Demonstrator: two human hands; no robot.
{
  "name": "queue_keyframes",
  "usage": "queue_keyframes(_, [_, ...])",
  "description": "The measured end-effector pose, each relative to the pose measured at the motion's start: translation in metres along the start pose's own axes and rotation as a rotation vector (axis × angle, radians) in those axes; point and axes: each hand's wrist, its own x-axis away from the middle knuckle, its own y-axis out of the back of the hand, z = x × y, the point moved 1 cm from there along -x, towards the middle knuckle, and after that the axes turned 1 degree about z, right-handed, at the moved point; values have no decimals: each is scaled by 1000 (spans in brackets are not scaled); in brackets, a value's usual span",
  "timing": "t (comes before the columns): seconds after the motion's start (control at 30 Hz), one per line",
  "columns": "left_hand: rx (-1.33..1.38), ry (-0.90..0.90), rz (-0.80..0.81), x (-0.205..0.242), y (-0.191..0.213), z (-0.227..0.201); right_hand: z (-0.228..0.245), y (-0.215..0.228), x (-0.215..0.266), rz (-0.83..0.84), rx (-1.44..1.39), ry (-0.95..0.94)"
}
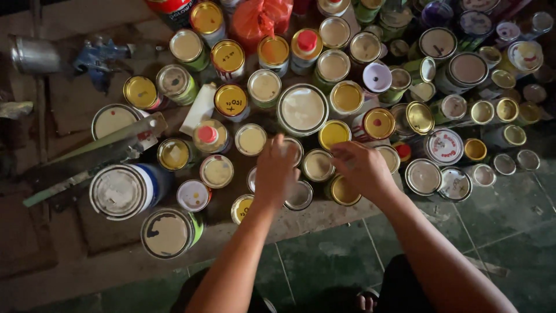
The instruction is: The person sorts through a large collection of paint cans on a table. They pick up several cans, rotate them to view the labels, and place them back down among the others.
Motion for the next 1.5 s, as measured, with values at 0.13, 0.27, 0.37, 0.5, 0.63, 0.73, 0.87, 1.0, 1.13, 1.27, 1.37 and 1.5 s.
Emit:
queue_keyframes(0.13, [120, 51, -55, -4, -8, 13, 8, 9, 0, 6, -11, 36])
queue_keyframes(0.27, [202, 85, -134, -11, 43, 14, 7, 9, 0, -4, -38, 12])
queue_keyframes(0.37, [444, 245, -218, -8, 63, 28, 10, 9, 1, -38, -55, 43])
queue_keyframes(0.5, [867, 350, -240, -3, 74, 41, 3, 6, -1, -20, -109, 18])
queue_keyframes(0.63, [946, 361, -209, -1, 75, 40, 7, 7, -3, 18, -98, -16])
queue_keyframes(0.73, [1134, 303, -153, -2, 77, 36, 3, 5, -5, 20, -99, -20])
queue_keyframes(0.87, [1574, 97, -54, -3, 87, 32, 8, 11, -2, 21, -59, 14])
queue_keyframes(1.0, [1960, -50, 220, 2, 96, 16, -6, 4, -4, 11, -106, 18])
queue_keyframes(1.13, [2101, -118, 350, 4, 105, 13, -8, 2, -3, -2, -121, 58])
queue_keyframes(1.27, [1887, -36, 148, -1, 104, 21, -4, 8, -4, 5, -54, 36])
queue_keyframes(1.37, [1147, 108, -111, 0, 90, 28, 21, 21, 0, 109, 113, -145])
queue_keyframes(1.5, [592, 32, -36, -3, 86, 14, 18, 7, 12, 428, 541, 81])
